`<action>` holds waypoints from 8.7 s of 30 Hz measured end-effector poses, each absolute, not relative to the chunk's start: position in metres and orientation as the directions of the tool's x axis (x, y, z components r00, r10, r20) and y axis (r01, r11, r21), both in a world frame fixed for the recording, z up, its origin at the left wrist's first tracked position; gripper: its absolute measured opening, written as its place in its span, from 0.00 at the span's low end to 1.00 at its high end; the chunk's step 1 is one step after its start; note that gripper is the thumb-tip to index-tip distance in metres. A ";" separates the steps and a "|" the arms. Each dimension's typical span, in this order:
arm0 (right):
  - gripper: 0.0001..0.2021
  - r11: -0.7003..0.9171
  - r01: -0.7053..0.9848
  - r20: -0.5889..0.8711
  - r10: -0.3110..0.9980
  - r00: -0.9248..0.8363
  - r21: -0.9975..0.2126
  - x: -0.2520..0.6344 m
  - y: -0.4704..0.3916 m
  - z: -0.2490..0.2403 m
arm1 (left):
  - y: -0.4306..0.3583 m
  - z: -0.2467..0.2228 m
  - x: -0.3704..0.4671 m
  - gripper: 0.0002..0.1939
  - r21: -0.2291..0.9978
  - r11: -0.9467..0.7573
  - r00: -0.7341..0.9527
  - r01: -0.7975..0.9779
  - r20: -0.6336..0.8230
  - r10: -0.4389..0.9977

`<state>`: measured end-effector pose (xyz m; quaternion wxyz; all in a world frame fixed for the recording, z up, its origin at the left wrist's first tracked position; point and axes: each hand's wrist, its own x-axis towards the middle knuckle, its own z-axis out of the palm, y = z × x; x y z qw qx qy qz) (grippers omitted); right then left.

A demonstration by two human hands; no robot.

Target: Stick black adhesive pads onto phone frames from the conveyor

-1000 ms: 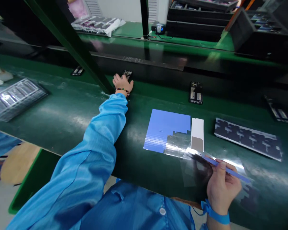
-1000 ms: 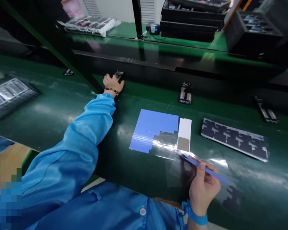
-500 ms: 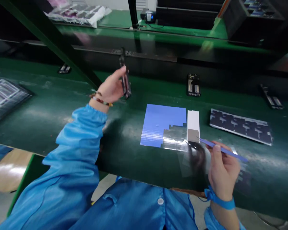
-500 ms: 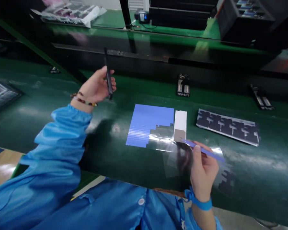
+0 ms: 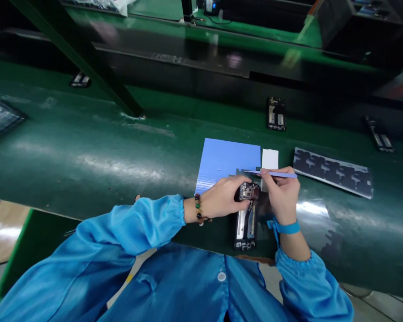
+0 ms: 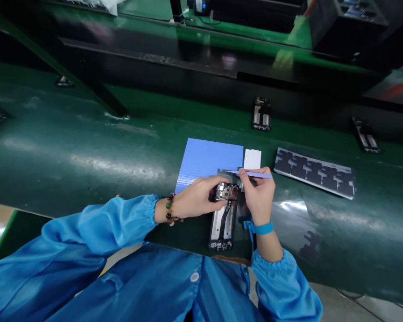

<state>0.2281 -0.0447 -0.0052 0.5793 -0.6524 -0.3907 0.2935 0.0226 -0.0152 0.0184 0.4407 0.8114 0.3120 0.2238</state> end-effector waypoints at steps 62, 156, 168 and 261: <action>0.23 -0.023 0.183 0.111 0.719 0.686 -0.983 0.311 -0.073 -0.006 | 0.015 0.003 0.080 0.21 0.162 -0.972 0.917 0.171 0.334 0.217; 0.18 -0.017 0.009 -0.005 0.672 0.740 -1.000 0.267 -0.169 0.012 | -0.008 0.015 0.024 0.10 0.357 -0.907 0.887 0.222 0.312 0.340; 0.18 -0.052 0.021 -0.028 0.783 0.621 -0.998 0.214 -0.136 -0.001 | -0.007 0.003 -0.002 0.19 0.524 -0.794 0.816 0.309 0.283 0.504; 0.12 -0.055 0.333 0.153 0.811 0.565 -0.941 0.223 -0.084 0.005 | -0.022 0.003 0.004 0.12 0.432 -0.855 0.852 0.288 0.292 0.435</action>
